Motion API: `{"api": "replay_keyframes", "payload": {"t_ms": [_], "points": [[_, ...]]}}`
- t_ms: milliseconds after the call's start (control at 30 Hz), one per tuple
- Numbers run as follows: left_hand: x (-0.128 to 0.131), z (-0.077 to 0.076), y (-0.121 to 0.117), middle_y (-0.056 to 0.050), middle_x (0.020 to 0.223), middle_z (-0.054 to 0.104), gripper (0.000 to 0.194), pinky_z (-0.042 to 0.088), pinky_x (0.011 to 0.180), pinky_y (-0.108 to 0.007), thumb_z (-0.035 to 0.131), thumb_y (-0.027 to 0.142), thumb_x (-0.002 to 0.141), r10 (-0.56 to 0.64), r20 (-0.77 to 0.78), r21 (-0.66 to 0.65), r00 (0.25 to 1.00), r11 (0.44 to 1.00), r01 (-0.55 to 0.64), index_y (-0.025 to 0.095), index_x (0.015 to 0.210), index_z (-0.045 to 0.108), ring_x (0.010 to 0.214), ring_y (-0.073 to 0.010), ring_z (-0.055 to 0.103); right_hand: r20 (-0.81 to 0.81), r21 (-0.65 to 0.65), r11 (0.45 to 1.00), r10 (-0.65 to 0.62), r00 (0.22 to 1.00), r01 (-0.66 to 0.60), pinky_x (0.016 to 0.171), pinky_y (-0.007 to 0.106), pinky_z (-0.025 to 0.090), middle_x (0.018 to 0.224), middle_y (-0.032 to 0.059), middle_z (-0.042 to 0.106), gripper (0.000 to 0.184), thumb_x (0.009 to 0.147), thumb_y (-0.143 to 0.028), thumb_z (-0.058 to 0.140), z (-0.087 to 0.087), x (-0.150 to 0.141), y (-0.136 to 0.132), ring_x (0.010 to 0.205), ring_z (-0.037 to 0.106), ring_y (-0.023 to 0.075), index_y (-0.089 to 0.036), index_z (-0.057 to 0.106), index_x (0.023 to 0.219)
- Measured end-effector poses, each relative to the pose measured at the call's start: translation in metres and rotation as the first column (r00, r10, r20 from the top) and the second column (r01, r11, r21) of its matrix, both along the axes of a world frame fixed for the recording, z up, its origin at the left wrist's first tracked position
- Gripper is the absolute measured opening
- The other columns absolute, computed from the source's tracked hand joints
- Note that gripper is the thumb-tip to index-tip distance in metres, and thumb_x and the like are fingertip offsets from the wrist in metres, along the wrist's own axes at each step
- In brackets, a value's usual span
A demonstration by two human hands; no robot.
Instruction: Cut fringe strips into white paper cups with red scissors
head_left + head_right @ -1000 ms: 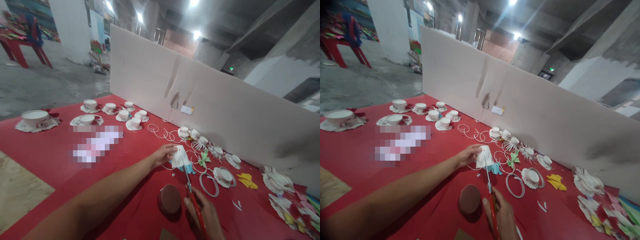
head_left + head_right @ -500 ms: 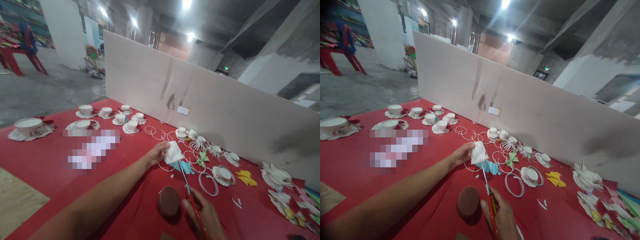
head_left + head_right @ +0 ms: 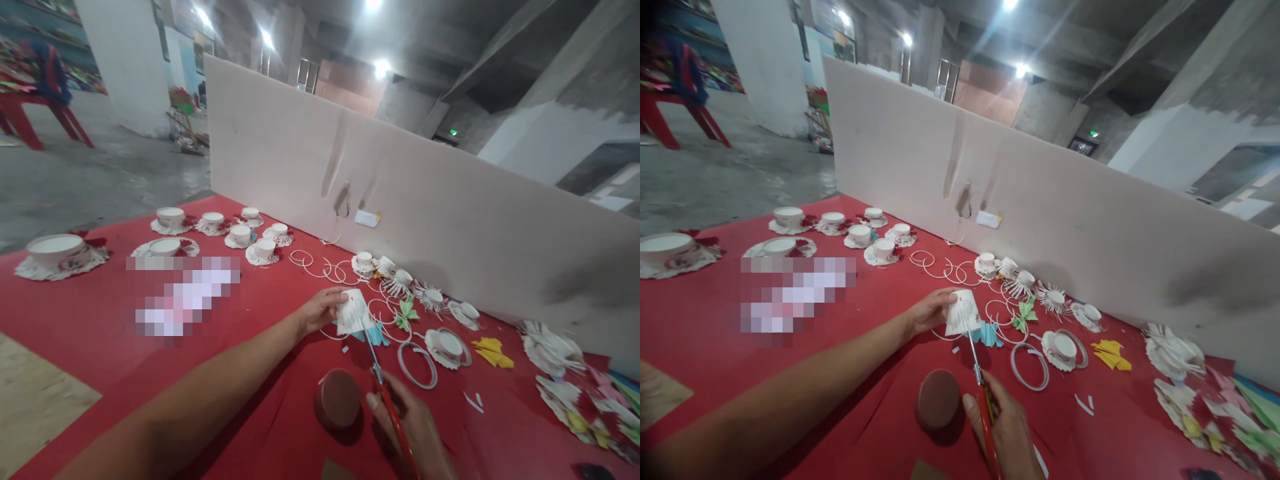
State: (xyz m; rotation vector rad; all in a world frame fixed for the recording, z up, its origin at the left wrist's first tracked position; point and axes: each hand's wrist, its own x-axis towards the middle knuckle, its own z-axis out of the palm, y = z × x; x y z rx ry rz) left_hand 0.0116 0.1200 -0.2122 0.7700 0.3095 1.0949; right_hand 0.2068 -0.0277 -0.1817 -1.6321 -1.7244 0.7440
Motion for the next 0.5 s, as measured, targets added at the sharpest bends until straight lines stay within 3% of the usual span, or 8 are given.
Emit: {"api": "replay_keyframes", "payload": {"t_ms": [133,367,500], "points": [[0.0002,-0.0003,0.0004,-0.008,0.081,0.065,0.030,0.046,0.066,-0.026,0.072,0.024,0.065,0.004,0.000,-0.007,1.000,1.000,-0.004,0.010,0.090,0.064,0.068,-0.0145,0.060,-0.026,-0.104,0.993,0.049,0.998,-0.051,0.056,0.027,0.054,0.065,0.0042,0.070,0.054,0.070,-0.049,0.064,0.0047,0.0014,0.0011,0.061,0.067,0.0220,-0.015,0.063,0.110],[0.0003,0.0008,-0.0012,-0.008,0.079,0.065,0.033,0.047,0.064,-0.026,0.073,0.025,0.064,0.001,0.012,-0.005,1.000,1.000,-0.001,0.009,0.091,0.064,0.067,-0.0148,0.061,0.000,-0.173,0.979,0.110,0.994,-0.108,0.073,0.028,0.053,0.094,0.0130,0.070,0.061,0.073,-0.051,0.059,0.0027,0.0046,0.0043,0.081,0.067,0.0239,-0.008,0.056,0.116],[0.0000,0.0012,-0.0010,-0.008,0.080,0.065,0.033,0.047,0.065,-0.026,0.073,0.025,0.063,-0.006,0.019,0.000,1.000,1.000,0.006,0.008,0.091,0.064,0.068,-0.0145,0.061,0.050,-0.201,0.973,0.129,0.990,-0.116,0.073,0.029,0.052,0.090,0.0116,0.070,0.063,0.075,-0.054,0.055,0.0052,0.0044,0.0033,0.080,0.066,0.0239,-0.009,0.052,0.119]]}}
